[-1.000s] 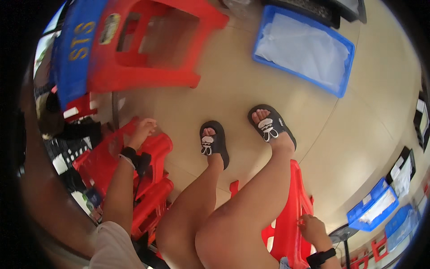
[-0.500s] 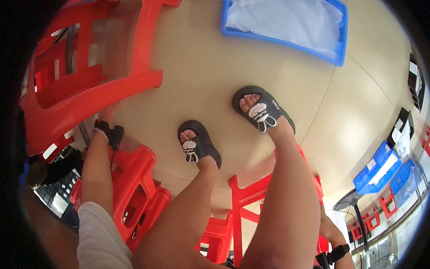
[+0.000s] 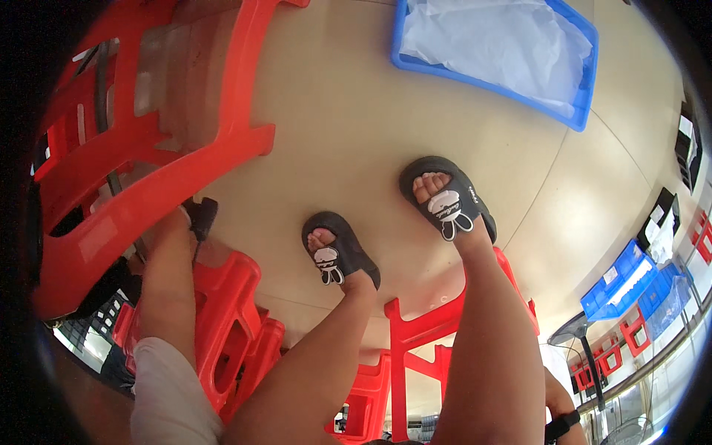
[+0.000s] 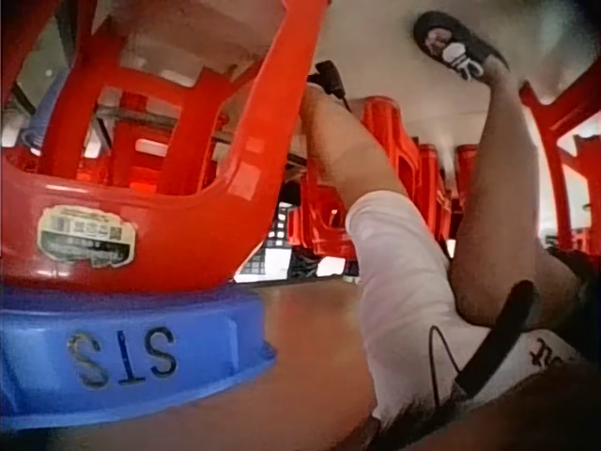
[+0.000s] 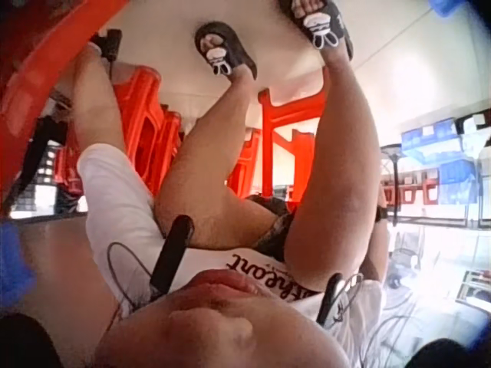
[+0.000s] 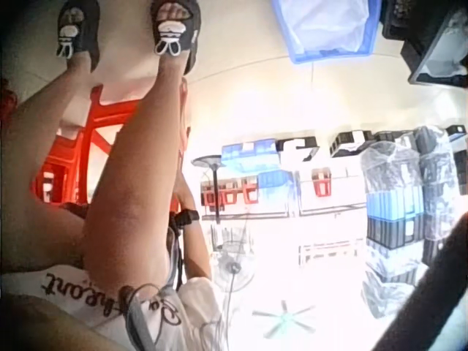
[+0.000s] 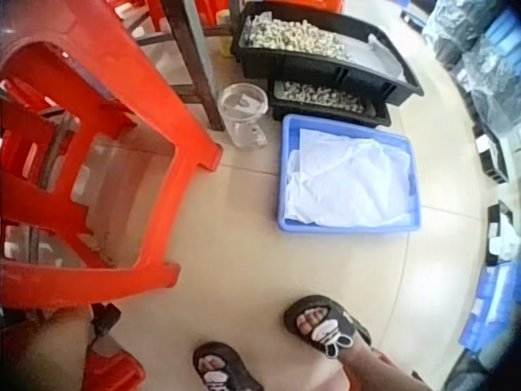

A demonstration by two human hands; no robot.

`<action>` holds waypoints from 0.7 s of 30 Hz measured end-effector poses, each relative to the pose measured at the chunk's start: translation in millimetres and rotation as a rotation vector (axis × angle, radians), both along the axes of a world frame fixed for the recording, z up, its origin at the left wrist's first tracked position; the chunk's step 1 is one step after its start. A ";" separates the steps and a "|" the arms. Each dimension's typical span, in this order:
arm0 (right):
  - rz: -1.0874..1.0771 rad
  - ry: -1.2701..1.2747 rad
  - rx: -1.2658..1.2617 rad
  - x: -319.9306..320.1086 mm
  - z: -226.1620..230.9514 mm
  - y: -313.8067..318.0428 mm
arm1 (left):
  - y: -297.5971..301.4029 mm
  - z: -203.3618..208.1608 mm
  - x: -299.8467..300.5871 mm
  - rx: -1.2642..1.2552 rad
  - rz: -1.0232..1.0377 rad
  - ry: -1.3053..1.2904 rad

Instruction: The person assembles miniature cat figurines by hand, attaching small white ear pieces to the heads of blue and white bodies. They pick up the figurine bodies and ear parts from trays on the table, press the pieces together, and place the completed figures into a metal tray. The person also uses wire cutters to trim a small plastic component.

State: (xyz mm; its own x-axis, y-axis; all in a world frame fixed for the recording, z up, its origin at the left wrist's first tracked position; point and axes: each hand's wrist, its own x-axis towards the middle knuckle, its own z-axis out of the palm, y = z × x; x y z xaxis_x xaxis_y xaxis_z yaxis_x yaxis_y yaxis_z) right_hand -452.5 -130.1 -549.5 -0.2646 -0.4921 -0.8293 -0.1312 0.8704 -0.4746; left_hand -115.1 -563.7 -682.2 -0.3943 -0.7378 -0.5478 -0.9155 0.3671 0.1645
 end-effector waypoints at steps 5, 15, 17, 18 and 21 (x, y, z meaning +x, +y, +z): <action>0.010 -0.044 0.090 -0.7 21.0 49.6 | 64.6 1.1 4.1 0.195 0.160 0.169; 0.122 -0.323 0.516 -13.2 158.1 299.9 | 174.8 101.9 11.9 0.738 0.999 0.479; 0.059 -0.367 0.542 -5.1 164.3 338.6 | 201.7 126.9 -7.6 0.708 0.924 0.429; 0.016 -0.412 0.542 -2.9 164.1 342.9 | 216.2 146.9 -14.4 0.686 0.902 0.395; -0.033 -0.528 0.549 -13.3 160.0 336.8 | 251.5 204.2 -8.6 0.667 0.950 0.434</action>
State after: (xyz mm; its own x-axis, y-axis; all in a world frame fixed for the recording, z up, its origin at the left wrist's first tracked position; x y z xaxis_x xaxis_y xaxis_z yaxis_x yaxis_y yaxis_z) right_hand -465.8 206.7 -389.4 0.2279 0.0292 -0.9732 0.0235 0.9991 0.0354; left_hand -123.7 -312.3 -478.0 -0.0983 -0.4571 -0.8840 -0.5959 -0.6844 0.4202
